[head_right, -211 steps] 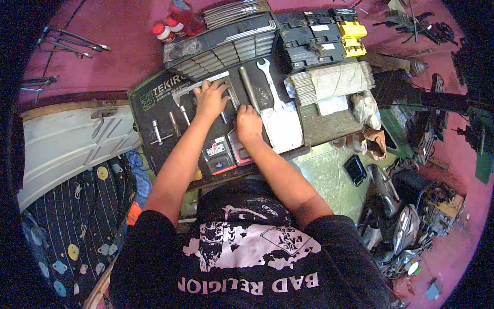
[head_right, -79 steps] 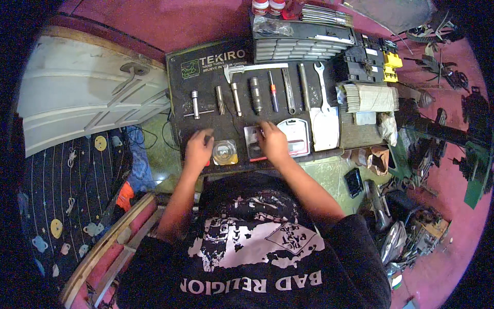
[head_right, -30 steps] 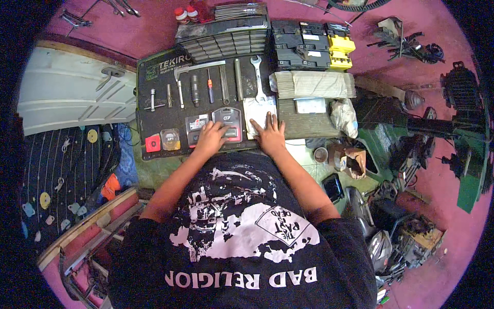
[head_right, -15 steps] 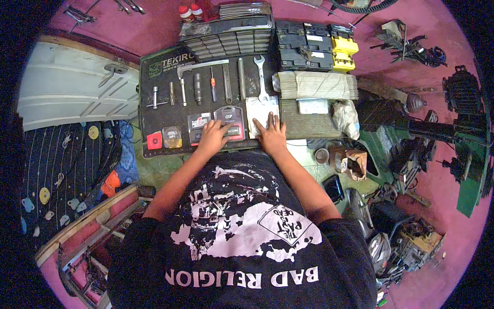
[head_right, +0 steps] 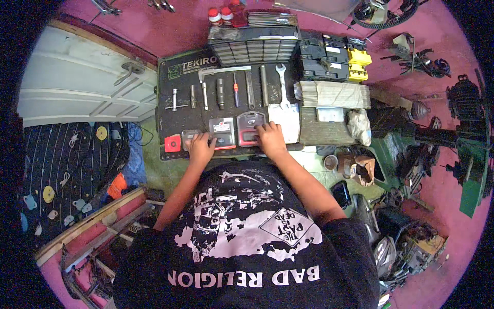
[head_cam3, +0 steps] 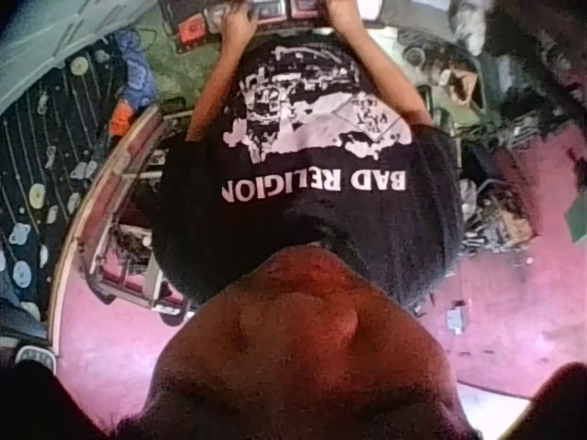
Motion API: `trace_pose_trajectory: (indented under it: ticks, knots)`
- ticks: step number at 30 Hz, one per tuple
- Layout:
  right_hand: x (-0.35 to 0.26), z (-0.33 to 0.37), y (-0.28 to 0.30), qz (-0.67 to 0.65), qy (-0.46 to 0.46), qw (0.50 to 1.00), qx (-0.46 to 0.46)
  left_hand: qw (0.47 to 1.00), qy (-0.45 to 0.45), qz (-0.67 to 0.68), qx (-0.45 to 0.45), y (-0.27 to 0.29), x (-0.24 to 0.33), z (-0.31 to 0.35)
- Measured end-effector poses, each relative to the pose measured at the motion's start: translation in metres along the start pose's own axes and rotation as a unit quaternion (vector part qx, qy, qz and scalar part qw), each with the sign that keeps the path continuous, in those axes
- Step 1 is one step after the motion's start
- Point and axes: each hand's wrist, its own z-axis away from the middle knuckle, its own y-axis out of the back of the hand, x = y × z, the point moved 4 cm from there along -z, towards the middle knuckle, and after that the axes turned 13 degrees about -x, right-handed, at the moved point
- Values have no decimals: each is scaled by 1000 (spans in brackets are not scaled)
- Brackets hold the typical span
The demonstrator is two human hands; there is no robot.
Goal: The person organizes various tools on a workbench, including a screwdriver, caliper, wrench, and metal cylinders. They pick up and place down items repeatedly, arranging them in a specific order on the surface.
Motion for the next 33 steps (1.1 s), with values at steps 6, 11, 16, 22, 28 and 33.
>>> trace_pose_trajectory:
  ticks: [6, 11, 16, 22, 28, 33]
  knots:
    - [-74, -41, -18, 35, 101, 989, -102, 994, -106, 5, -15, 9, -16, -6]
    - [-107, -59, -57, 106, 39, 985, -133, 978, -200, -18, -52, -6, -23, -14]
    - [-118, -65, -69, 132, -2, 977, -168, 971, -226, -53, -55, -11, -27, -25]
    - [-123, -67, -65, 118, -4, 983, -143, 968, -242, -50, -37, -6, -33, -24]
    - [-119, -69, -71, 125, -14, 982, -143, 968, -240, -49, -52, -4, -32, -25]
    - [-125, -69, -61, 142, -18, 974, -175, 971, -236, 7, -39, 5, -44, -22]
